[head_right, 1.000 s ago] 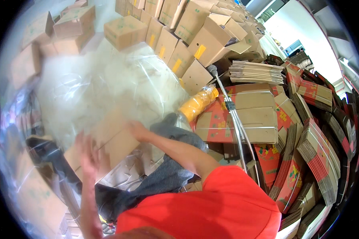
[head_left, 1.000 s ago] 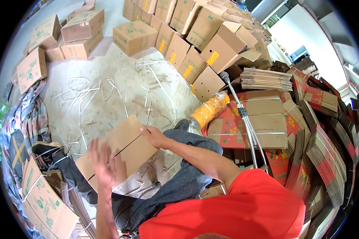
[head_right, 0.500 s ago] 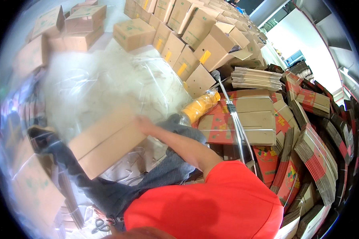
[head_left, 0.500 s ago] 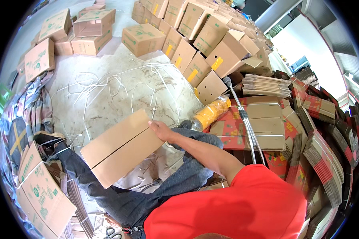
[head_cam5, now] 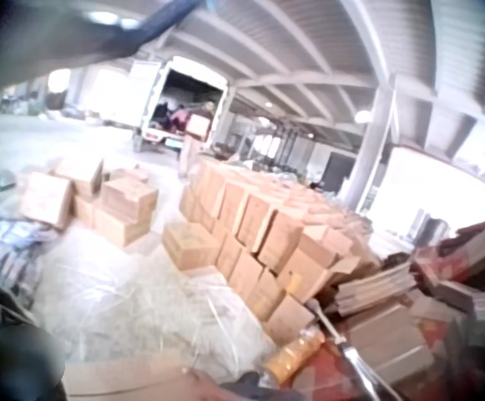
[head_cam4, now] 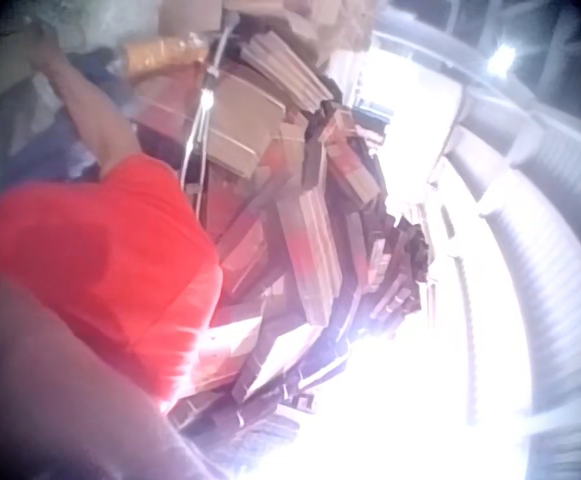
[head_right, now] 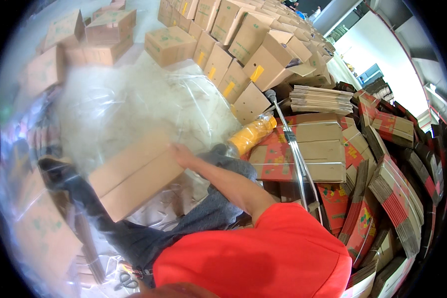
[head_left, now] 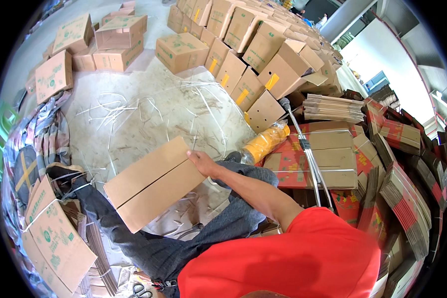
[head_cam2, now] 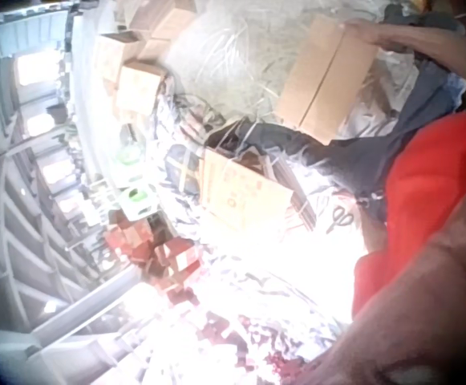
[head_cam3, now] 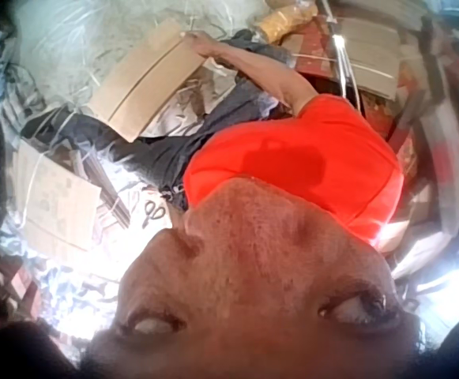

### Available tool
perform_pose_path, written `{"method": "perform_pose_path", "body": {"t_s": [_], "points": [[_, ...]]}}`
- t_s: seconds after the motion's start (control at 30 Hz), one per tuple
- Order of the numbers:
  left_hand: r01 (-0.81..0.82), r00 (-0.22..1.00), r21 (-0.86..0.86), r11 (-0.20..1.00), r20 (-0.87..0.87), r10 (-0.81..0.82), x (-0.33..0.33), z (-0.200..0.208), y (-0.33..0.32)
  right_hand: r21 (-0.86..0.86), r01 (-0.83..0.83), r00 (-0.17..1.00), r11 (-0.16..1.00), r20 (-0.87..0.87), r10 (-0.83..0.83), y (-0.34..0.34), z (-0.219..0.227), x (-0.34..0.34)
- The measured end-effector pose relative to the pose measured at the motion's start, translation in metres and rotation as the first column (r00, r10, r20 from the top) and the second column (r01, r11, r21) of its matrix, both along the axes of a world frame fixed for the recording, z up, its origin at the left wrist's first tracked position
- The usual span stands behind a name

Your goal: The person assembles flat cardboard sheets into small boxes by folding the flaps and securing them with packing tape. The person uses a handheld tape dispenser to apply tape to the seams and then places the finished boxes into a stack.

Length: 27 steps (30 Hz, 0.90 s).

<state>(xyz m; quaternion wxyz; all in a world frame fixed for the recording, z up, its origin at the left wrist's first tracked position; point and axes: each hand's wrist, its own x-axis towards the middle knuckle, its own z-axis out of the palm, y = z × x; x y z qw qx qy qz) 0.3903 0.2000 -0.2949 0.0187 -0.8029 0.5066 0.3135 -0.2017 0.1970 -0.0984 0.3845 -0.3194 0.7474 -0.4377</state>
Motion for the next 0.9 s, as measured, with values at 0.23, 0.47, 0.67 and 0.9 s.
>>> {"method": "perform_pose_path", "body": {"t_s": [0.23, 0.47, 0.67, 0.9], "points": [[-0.042, 0.999, -0.037, 0.998, 0.02, 0.043, 0.008, 0.013, 0.002, -0.032, 0.023, 0.999, 0.999, -0.039, -0.025, -0.001, -0.022, -0.003], [-0.023, 1.0, -0.638, 0.769, -0.022, 0.012, -0.021, 0.128, 0.006, -0.003, 0.041, 0.998, 0.999, -0.04, -0.041, 0.016, -0.017, -0.009], [-0.001, 0.884, -0.734, 0.679, -0.318, -0.343, -0.111, 0.308, -0.026, 0.003, 0.051, 0.993, 0.999, -0.107, -0.05, 0.004, -0.028, -0.011], [0.438, 0.46, -0.741, 0.509, -0.302, -0.835, -0.269, 0.363, -0.114, 0.005, 0.012, 0.999, 1.0, -0.036, -0.012, -0.006, 0.004, 0.007]]}}
